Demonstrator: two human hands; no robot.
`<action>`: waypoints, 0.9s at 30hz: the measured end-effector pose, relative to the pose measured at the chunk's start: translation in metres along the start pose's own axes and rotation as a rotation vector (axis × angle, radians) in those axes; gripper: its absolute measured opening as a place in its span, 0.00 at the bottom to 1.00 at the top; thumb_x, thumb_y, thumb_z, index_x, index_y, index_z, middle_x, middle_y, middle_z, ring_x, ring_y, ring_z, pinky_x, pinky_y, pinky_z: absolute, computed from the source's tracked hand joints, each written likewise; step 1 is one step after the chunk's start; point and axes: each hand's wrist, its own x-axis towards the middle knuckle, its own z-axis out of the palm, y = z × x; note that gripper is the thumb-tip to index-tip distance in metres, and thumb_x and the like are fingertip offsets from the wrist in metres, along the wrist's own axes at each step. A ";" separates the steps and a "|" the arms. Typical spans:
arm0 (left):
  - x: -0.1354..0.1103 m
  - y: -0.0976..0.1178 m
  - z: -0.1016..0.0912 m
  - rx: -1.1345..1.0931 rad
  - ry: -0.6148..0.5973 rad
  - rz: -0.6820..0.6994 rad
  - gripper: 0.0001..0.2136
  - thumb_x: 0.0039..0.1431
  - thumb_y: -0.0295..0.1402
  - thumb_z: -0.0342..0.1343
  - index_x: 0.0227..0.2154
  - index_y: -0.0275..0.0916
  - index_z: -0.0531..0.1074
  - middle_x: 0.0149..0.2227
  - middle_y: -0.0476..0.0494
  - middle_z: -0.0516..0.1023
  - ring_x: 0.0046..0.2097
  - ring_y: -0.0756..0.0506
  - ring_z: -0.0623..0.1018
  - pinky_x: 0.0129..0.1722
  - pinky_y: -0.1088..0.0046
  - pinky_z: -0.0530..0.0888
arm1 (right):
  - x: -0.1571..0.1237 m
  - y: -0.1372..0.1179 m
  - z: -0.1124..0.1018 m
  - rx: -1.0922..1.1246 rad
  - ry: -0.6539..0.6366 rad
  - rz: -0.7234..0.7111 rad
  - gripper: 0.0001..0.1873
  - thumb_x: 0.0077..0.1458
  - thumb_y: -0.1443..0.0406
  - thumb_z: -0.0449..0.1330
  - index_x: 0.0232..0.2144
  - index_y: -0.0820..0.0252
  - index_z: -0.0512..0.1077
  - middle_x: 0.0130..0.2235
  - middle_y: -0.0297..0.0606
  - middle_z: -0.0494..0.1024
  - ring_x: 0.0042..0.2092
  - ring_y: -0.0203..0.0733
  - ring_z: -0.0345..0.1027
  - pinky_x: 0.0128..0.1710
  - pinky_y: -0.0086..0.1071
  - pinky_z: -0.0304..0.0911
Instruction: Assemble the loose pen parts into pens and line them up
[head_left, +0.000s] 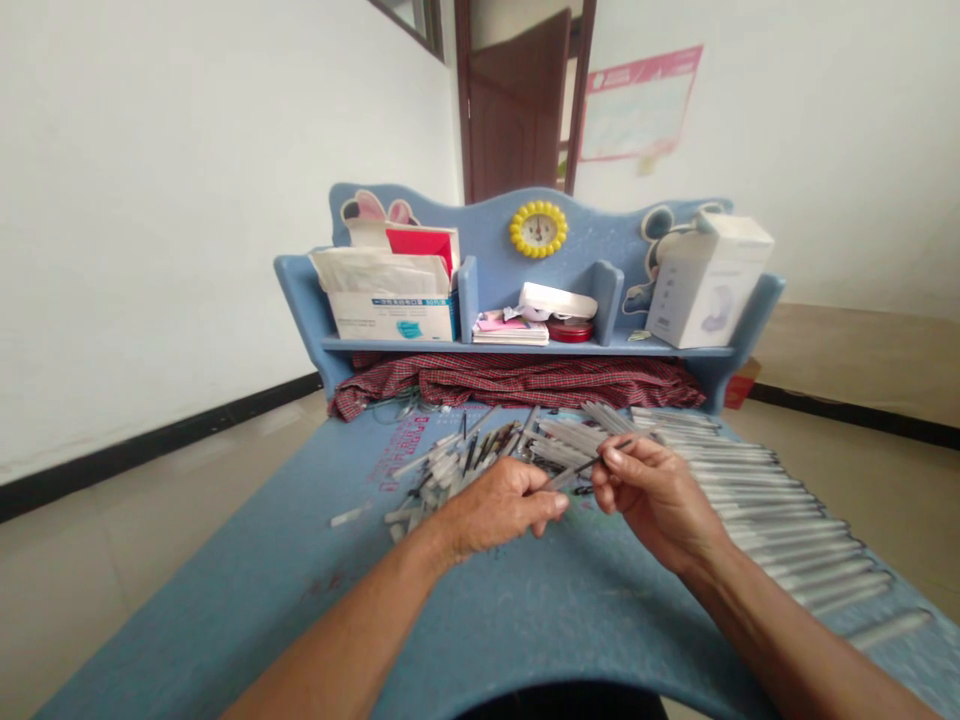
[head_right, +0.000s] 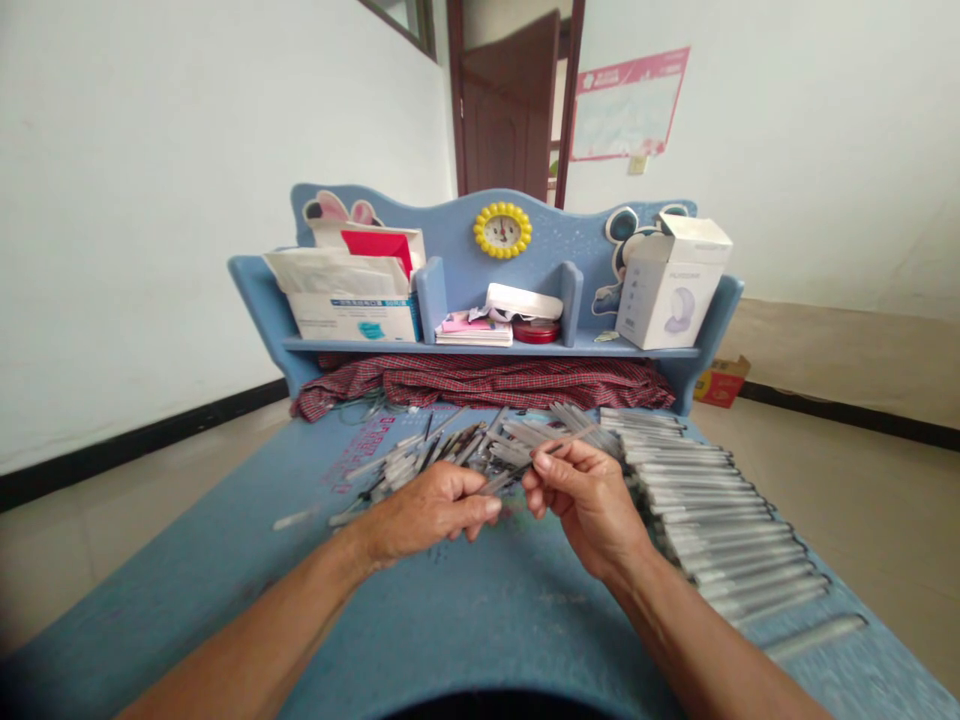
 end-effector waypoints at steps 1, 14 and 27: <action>0.000 0.001 0.001 -0.026 -0.014 -0.008 0.13 0.53 0.39 0.51 0.21 0.35 0.69 0.19 0.51 0.67 0.22 0.53 0.64 0.23 0.78 0.60 | -0.001 0.002 0.001 -0.017 -0.012 0.021 0.10 0.42 0.63 0.67 0.26 0.62 0.71 0.21 0.33 0.75 0.19 0.32 0.65 0.19 0.26 0.59; -0.003 0.005 -0.001 -0.153 -0.021 -0.047 0.13 0.53 0.40 0.53 0.25 0.33 0.71 0.19 0.52 0.68 0.20 0.55 0.62 0.21 0.79 0.59 | 0.000 -0.001 -0.007 -0.180 0.028 -0.029 0.12 0.40 0.62 0.69 0.21 0.63 0.71 0.18 0.32 0.73 0.18 0.30 0.62 0.18 0.25 0.57; -0.002 0.000 0.003 -0.035 -0.089 -0.024 0.13 0.52 0.41 0.52 0.22 0.35 0.70 0.18 0.52 0.68 0.20 0.54 0.63 0.22 0.78 0.60 | -0.002 0.003 -0.008 -0.277 -0.084 -0.044 0.08 0.43 0.63 0.67 0.24 0.62 0.74 0.21 0.34 0.75 0.20 0.33 0.64 0.20 0.28 0.61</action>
